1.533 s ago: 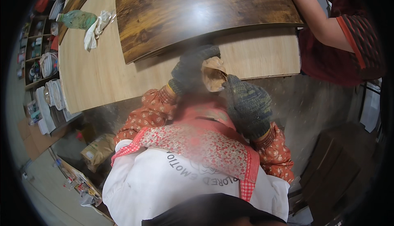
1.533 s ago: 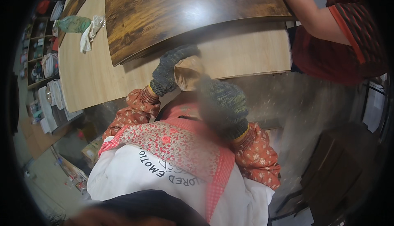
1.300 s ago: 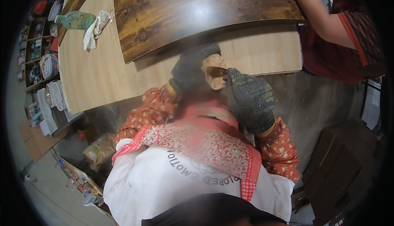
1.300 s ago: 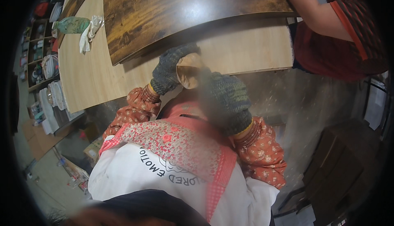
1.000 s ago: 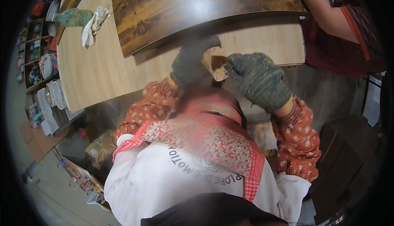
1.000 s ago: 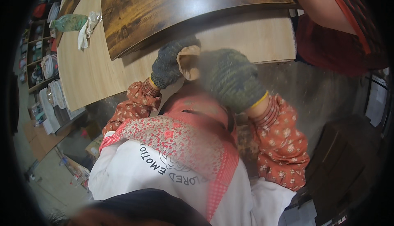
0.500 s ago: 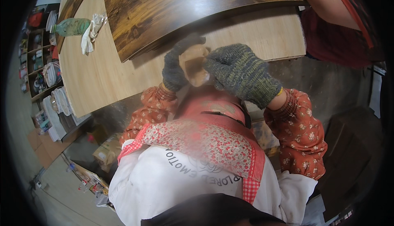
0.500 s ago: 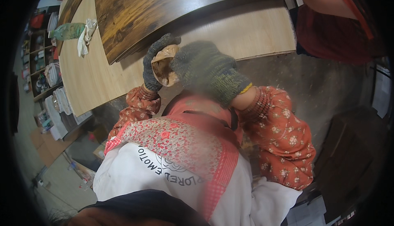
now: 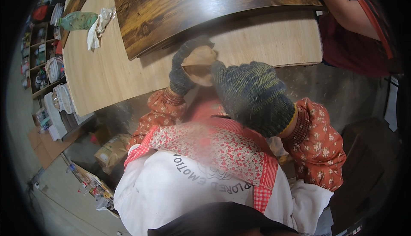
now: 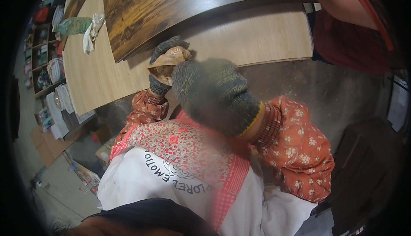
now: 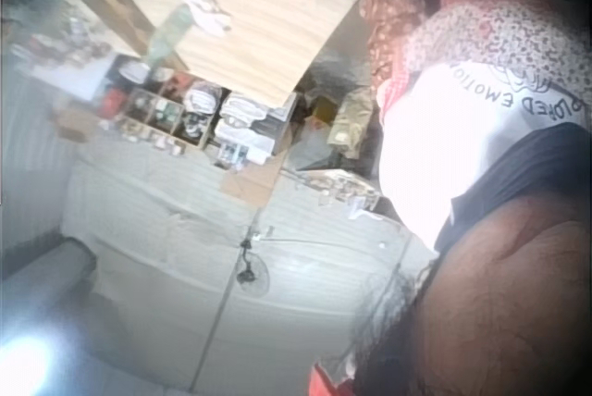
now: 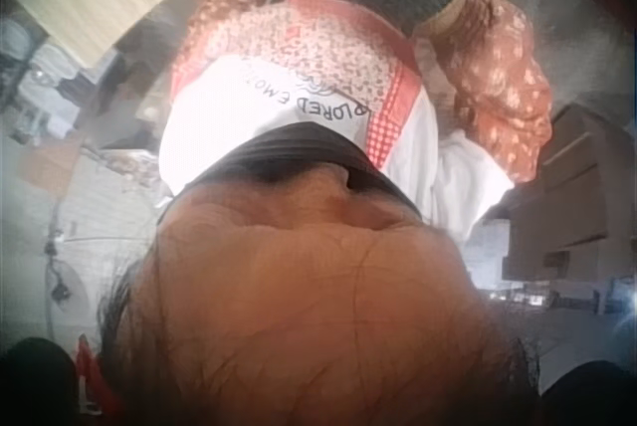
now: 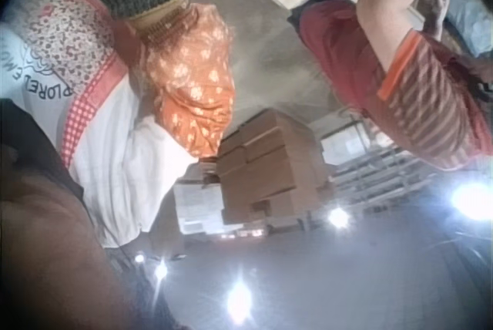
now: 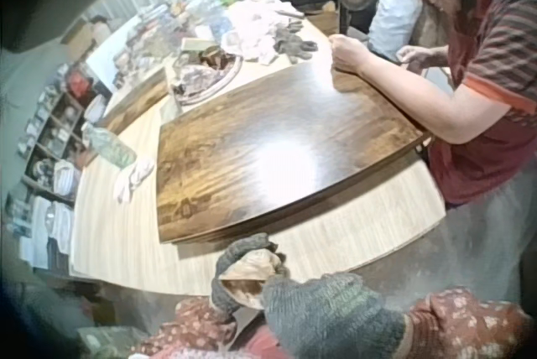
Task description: The person wipes a stack of curved wooden panels with a cloth, then moves to a table to wipe a flat wooden panel. The person uses a cloth to rub the surfaces of the wood pieces.
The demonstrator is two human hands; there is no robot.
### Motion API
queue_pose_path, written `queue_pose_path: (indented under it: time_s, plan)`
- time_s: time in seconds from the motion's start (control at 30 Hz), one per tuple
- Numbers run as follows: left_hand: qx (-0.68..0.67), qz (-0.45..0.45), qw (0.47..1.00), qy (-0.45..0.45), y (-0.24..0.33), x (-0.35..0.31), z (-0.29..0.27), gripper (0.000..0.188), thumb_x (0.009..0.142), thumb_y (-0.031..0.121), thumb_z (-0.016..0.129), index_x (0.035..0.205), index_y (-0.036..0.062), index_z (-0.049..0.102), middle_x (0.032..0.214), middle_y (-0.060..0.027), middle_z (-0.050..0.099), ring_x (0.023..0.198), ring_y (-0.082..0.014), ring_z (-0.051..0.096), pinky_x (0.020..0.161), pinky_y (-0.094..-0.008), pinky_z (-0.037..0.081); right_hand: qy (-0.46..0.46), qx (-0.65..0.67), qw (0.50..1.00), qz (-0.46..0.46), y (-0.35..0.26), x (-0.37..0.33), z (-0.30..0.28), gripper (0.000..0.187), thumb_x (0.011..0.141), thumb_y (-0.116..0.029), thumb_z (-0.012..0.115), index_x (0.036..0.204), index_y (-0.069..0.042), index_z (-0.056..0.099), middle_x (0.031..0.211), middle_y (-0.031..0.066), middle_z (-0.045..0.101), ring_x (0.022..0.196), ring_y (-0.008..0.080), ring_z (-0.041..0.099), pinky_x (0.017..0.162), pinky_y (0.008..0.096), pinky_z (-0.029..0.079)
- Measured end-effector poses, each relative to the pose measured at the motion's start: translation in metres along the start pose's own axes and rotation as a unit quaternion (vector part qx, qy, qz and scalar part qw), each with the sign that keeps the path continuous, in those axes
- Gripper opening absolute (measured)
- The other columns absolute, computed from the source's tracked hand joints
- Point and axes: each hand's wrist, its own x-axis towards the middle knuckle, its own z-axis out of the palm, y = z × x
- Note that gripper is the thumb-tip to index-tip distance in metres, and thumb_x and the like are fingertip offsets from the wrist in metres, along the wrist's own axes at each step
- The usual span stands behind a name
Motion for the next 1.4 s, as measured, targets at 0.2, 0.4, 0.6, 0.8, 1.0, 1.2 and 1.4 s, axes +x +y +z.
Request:
queue_pose_path:
  time_s: [0.2, 0.4, 0.6, 0.8, 1.0, 1.2, 1.4]
  plan:
    - [0.088, -0.031, 0.995, -0.042, -0.004, -0.007, -0.005, 0.052, 0.072, 0.025, 0.08, 0.114, 0.0027, 0.059, 0.107, -0.0109, 0.065, 0.097, -0.0232, 0.063, 0.087, -0.0349, 0.05, -0.087, -0.043, 0.993, 0.062, -0.005, 0.003, -0.02, 0.032, 0.08, -0.018, 0.056, 0.105, 0.003, 0.057, 0.071, 0.0128, 0.061, 0.061, 0.0281, 0.062, 0.058, 0.0429, 0.048]
    - [-0.206, -0.09, 0.974, 0.028, 0.003, -0.018, 0.004, 0.051, 0.078, 0.023, 0.077, 0.119, 0.0018, 0.056, 0.108, -0.0123, 0.061, 0.1, -0.0229, 0.059, 0.09, -0.0331, 0.047, -0.039, -0.132, 0.986, 0.095, -0.017, 0.023, -0.008, 0.023, 0.078, -0.011, 0.052, 0.095, 0.001, 0.06, 0.07, 0.0142, 0.058, 0.056, 0.028, 0.058, 0.047, 0.0444, 0.044]
    - [-0.223, -0.139, 0.961, 0.087, 0.039, -0.024, -0.002, 0.042, 0.085, 0.013, 0.069, 0.123, 0.0004, 0.057, 0.115, -0.0132, 0.062, 0.105, -0.0222, 0.06, 0.094, -0.0347, 0.047, -0.1, -0.006, 0.995, 0.006, -0.01, 0.024, -0.001, 0.018, 0.077, -0.011, 0.054, 0.091, -0.002, 0.062, 0.07, 0.0154, 0.059, 0.057, 0.0288, 0.06, 0.047, 0.0449, 0.045]
    - [0.058, -0.127, 0.985, 0.104, 0.06, -0.031, -0.025, 0.044, 0.078, 0.014, 0.071, 0.119, 0.0001, 0.06, 0.118, -0.0138, 0.064, 0.108, -0.0243, 0.061, 0.094, -0.0345, 0.047, -0.018, 0.108, 0.987, -0.116, 0.003, 0.044, 0.029, 0.015, 0.071, -0.011, 0.062, 0.085, -0.005, 0.06, 0.076, 0.0131, 0.06, 0.067, 0.0319, 0.061, 0.058, 0.0421, 0.048]
    - [0.171, -0.032, 0.98, 0.096, 0.08, -0.037, -0.041, 0.048, 0.075, 0.012, 0.074, 0.119, 0.002, 0.061, 0.118, -0.0142, 0.064, 0.107, -0.0292, 0.062, 0.092, -0.0369, 0.049, -0.066, 0.217, 0.963, -0.147, 0.008, 0.053, 0.032, 0.016, 0.066, -0.011, 0.066, 0.08, -0.009, 0.061, 0.076, 0.0107, 0.059, 0.068, 0.0333, 0.06, 0.061, 0.0423, 0.049]
    - [0.136, -0.096, 0.984, 0.067, 0.085, -0.04, -0.056, 0.049, 0.072, 0.013, 0.076, 0.117, 0.0019, 0.062, 0.115, -0.0128, 0.065, 0.104, -0.0254, 0.063, 0.09, -0.0353, 0.05, -0.09, 0.258, 0.952, -0.136, 0.013, 0.056, 0.044, 0.016, 0.073, -0.012, 0.062, 0.088, -0.01, 0.067, 0.086, 0.0116, 0.065, 0.073, 0.032, 0.063, 0.065, 0.0381, 0.051]
    - [0.002, -0.149, 0.981, 0.126, 0.083, -0.051, -0.06, 0.07, 0.062, 0.014, 0.087, 0.123, -0.0015, 0.056, 0.112, -0.0118, 0.065, 0.101, -0.0187, 0.062, 0.09, -0.0315, 0.049, -0.074, 0.365, 0.919, -0.128, 0.005, 0.062, 0.059, 0.023, 0.078, -0.015, 0.062, 0.098, -0.007, 0.069, 0.092, 0.0117, 0.068, 0.079, 0.0314, 0.066, 0.07, 0.0372, 0.053]
